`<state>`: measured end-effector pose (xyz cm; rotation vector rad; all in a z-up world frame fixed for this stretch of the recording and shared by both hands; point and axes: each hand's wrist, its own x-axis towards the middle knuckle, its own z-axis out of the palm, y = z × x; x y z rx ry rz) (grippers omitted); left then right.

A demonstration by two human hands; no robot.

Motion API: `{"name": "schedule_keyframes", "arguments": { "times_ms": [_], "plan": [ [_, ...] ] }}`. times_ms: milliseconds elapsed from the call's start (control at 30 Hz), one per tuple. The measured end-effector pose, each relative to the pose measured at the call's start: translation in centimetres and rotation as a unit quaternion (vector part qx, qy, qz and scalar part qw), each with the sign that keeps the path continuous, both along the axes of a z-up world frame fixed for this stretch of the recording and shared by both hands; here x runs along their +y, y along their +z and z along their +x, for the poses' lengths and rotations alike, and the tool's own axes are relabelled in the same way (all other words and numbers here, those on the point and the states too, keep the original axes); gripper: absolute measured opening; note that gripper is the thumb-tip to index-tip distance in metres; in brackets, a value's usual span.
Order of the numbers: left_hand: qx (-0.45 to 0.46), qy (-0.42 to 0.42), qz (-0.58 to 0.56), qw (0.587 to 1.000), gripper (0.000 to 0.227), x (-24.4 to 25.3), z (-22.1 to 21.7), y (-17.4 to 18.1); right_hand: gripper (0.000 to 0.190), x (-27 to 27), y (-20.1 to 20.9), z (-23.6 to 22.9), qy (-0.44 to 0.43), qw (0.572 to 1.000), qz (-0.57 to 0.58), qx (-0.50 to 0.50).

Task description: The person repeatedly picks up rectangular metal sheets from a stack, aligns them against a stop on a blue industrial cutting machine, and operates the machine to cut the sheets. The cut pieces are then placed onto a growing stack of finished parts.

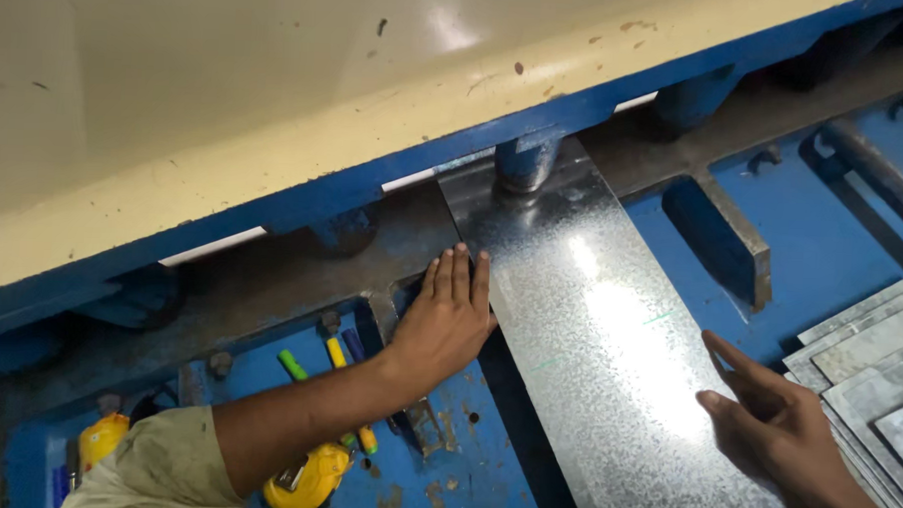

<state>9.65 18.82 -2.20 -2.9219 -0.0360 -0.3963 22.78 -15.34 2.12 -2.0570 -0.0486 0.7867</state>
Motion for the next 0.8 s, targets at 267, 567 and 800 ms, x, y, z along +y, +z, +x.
{"name": "schedule_keyframes", "arguments": {
  "times_ms": [267, 567, 800],
  "plan": [
    [0.000, -0.001, -0.008, 1.000, 0.072, 0.0, 0.0, 0.3, 0.078, 0.2, 0.0, 0.2, -0.009, 1.000, -0.006, 0.003],
    [0.023, -0.001, -0.004, 1.000, 0.070, 0.1, 0.2, 0.0, 0.077, -0.7, -1.5, 0.8, 0.003, 1.000, 0.011, -0.007],
    [0.022, 0.007, -0.015, 1.000, 0.074, -0.1, 0.3, -0.1, 0.078, -1.1, -2.1, 1.2, 0.022, 0.998, 0.057, -0.012]
  ]
}}
